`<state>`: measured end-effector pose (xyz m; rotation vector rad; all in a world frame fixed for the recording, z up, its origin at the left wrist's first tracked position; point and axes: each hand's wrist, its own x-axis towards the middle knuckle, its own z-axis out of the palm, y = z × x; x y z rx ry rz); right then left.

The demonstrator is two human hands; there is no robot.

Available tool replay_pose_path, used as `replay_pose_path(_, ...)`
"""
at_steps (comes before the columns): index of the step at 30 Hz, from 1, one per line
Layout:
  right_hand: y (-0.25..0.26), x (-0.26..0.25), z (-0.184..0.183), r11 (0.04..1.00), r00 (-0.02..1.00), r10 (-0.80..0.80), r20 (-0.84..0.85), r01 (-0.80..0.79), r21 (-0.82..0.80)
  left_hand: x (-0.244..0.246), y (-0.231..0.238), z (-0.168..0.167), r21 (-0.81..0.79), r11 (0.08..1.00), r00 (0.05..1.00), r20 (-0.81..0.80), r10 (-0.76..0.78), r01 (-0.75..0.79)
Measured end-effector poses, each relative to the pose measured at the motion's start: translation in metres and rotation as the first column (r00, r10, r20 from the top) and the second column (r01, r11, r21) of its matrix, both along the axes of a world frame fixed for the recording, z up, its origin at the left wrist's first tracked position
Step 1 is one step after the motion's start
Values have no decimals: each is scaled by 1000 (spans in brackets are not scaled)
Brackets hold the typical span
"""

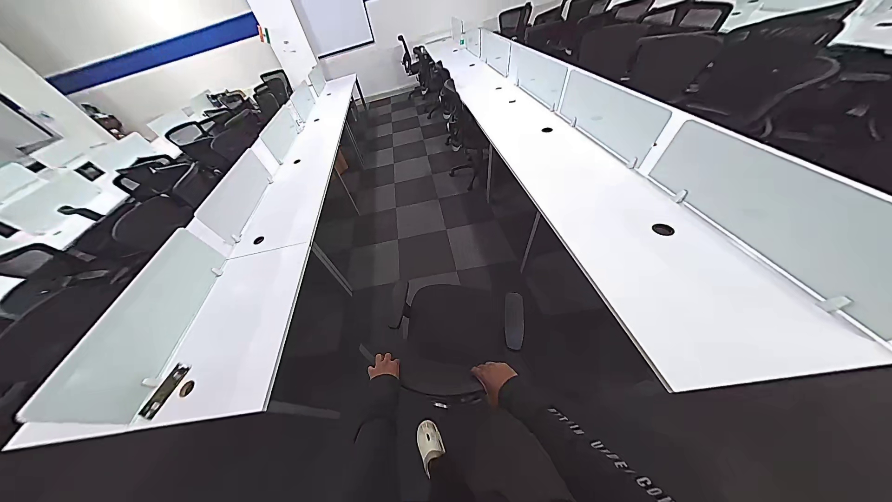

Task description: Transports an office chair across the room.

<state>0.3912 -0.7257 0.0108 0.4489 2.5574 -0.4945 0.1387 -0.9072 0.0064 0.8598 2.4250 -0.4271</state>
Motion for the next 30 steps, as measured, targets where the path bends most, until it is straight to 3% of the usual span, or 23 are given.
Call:
replay_pose_path(6,55,-125,8,991,988,-107,114,96,97,-109,52,-2,30,999,1000,18,20,-21)
replay_pose_path(13,123,-250,8,985,980,-109,166,84,154,-228,120,2,66,998,999,34,12,-14)
replay_pose_path(30,329,-479,4,994,995,-53,86,44,96,-449,306,-4,8,996,996,-29,88,-88)
